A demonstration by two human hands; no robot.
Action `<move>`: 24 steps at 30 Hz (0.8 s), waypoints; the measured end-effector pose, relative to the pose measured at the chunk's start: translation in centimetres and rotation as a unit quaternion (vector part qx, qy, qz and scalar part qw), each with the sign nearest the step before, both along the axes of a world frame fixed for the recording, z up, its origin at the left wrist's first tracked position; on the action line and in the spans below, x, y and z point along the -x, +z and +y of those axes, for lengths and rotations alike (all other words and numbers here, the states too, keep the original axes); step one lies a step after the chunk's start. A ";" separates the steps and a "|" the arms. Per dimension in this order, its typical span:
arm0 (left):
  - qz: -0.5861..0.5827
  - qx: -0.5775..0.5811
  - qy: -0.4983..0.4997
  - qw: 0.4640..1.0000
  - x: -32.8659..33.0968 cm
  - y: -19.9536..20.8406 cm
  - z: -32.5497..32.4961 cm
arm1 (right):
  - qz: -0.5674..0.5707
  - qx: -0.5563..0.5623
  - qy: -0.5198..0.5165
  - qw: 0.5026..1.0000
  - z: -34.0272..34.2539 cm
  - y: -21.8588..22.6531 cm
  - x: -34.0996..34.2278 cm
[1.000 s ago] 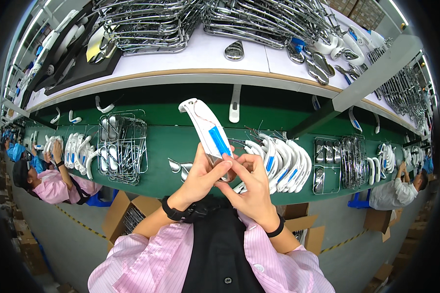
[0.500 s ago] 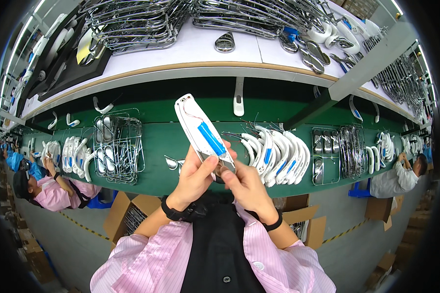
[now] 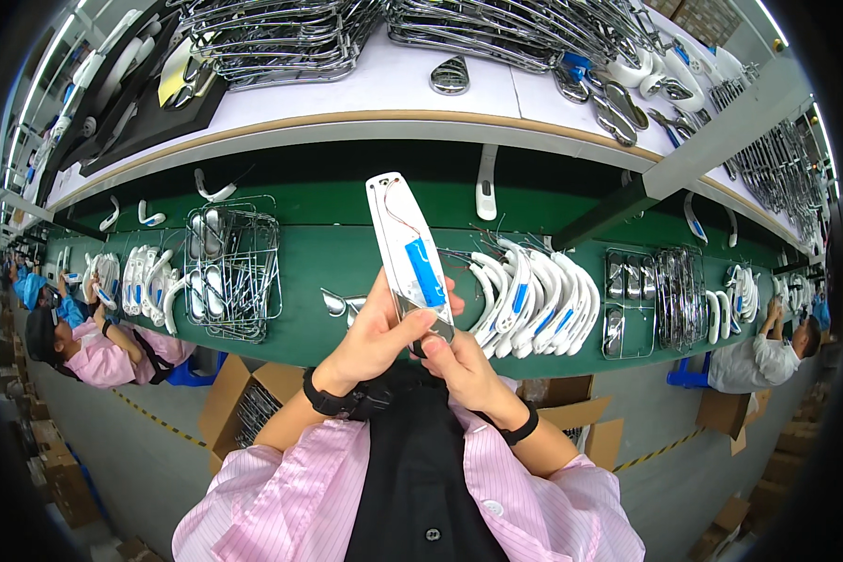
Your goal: Assembling plastic and metal components for what appears to be a small appliance or medical device handle.
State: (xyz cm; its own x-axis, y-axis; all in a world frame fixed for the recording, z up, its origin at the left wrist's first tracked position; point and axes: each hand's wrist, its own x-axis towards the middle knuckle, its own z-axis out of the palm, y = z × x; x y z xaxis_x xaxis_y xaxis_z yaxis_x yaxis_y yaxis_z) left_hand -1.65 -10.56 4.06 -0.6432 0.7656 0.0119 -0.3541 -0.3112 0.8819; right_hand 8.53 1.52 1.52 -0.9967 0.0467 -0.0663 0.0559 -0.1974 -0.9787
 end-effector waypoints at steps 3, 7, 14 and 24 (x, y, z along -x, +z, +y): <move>0.009 -0.003 0.030 1.000 -0.1 0.0 0.2 | -0.096 -0.146 0.022 0.984 2.3 1.4 0.2; -0.110 -0.079 0.024 0.990 0.1 -0.7 1.0 | 0.132 -0.155 -0.293 0.934 2.1 2.8 1.1; -0.029 -0.040 -0.023 0.999 0.1 -0.9 1.5 | 0.040 0.043 -0.139 0.989 1.7 2.6 2.4; -0.043 0.058 -0.074 0.995 3.6 -3.1 2.3 | -0.075 0.198 -0.106 0.972 3.1 -1.4 5.3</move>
State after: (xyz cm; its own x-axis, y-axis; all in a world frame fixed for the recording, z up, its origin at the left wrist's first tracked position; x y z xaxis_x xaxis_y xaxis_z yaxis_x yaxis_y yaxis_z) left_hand -5.25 -8.22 0.94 -0.5175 0.8455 -0.1318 -0.4647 -0.1483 0.8730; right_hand 3.20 4.60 0.12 -0.9454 0.1908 -0.2644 0.1092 -0.5789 -0.8081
